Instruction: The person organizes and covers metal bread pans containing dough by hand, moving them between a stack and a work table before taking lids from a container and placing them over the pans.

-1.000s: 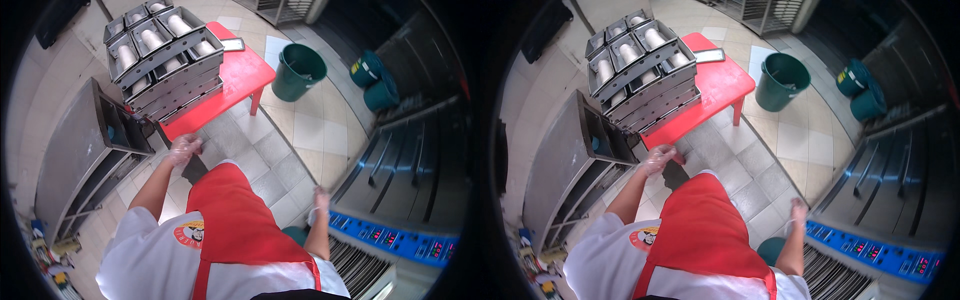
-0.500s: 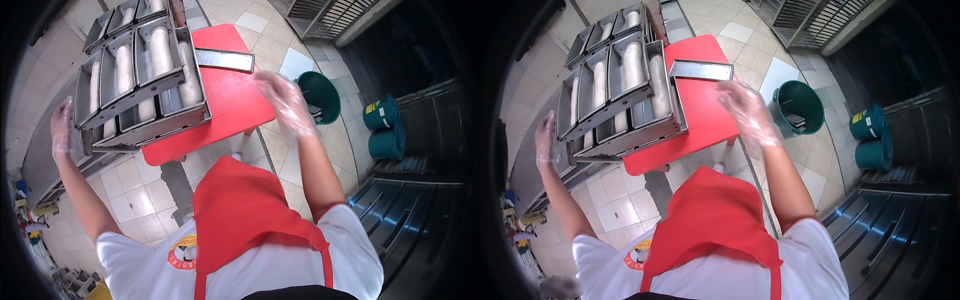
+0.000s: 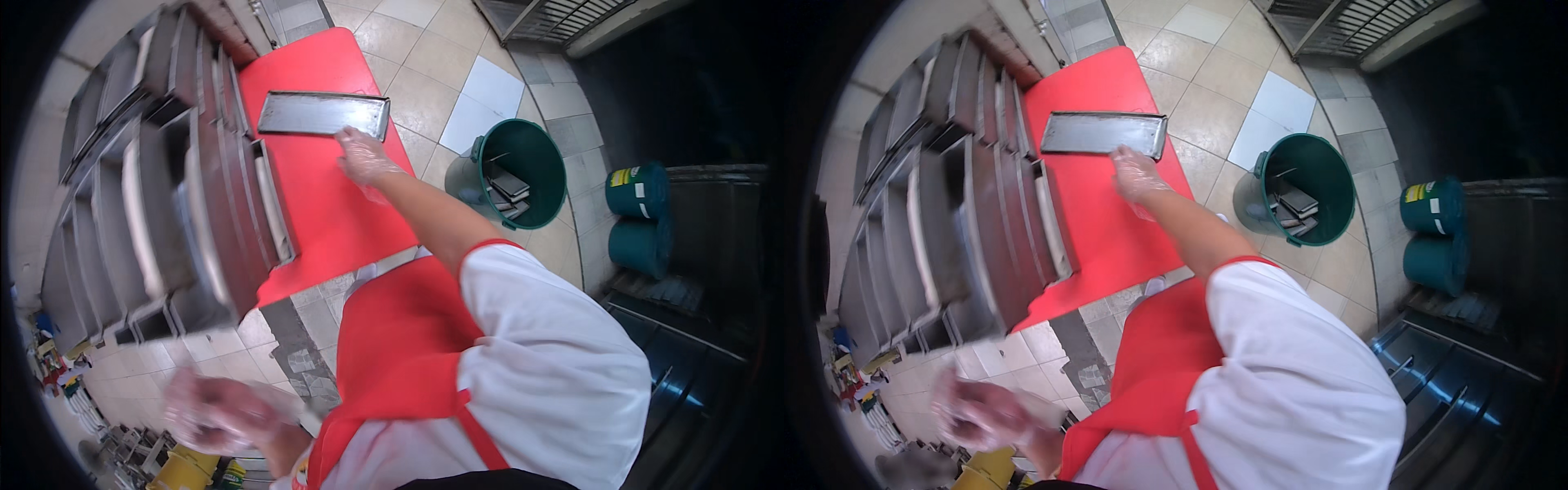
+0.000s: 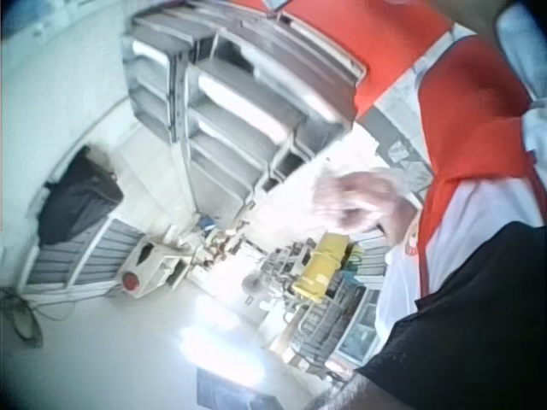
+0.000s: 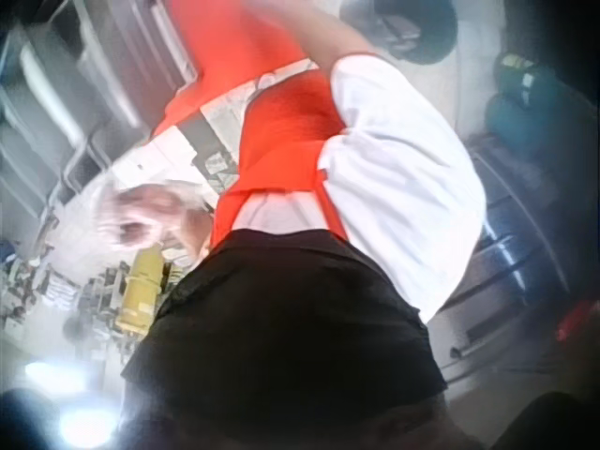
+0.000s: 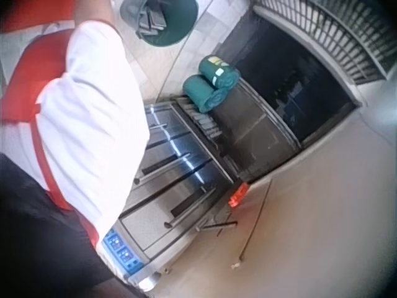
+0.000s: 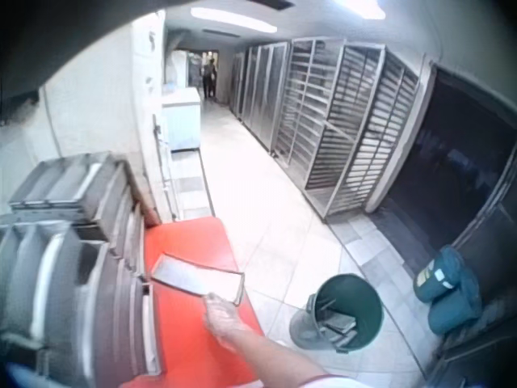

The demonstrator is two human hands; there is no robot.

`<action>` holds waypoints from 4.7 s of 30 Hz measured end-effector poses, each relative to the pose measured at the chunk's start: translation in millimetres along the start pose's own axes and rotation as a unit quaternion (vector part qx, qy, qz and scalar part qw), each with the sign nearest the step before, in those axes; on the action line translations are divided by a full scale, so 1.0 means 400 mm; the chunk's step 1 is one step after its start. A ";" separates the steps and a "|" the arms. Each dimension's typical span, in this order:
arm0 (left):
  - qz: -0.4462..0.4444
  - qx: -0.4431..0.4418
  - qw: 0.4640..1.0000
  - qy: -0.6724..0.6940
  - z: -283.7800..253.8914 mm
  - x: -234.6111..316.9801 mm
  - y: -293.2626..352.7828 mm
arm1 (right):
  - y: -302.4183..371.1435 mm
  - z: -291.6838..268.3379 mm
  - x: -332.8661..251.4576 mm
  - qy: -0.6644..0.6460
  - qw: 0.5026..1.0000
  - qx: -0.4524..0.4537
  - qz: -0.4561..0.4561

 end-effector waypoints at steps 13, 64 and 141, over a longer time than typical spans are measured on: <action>-0.337 -0.253 0.907 0.009 1.129 -0.288 0.341 | 0.410 -0.234 0.746 -0.219 0.973 -0.051 0.059; -0.196 -0.397 0.870 -0.217 1.483 -0.652 0.560 | 0.806 0.468 1.617 -0.171 0.790 -0.135 0.573; -0.411 -0.209 0.886 -0.051 0.659 -0.203 0.585 | 0.129 -0.250 0.636 -0.540 0.797 0.055 0.265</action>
Point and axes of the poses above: each hand's wrist, its own y-axis away from the middle knuckle, its own z-axis out of the palm, x = y × z, the point moved 8 cm from there along -y, towards the middle knuckle, and after that the axes turned 13 degrees about y, right-handed, at the moved point
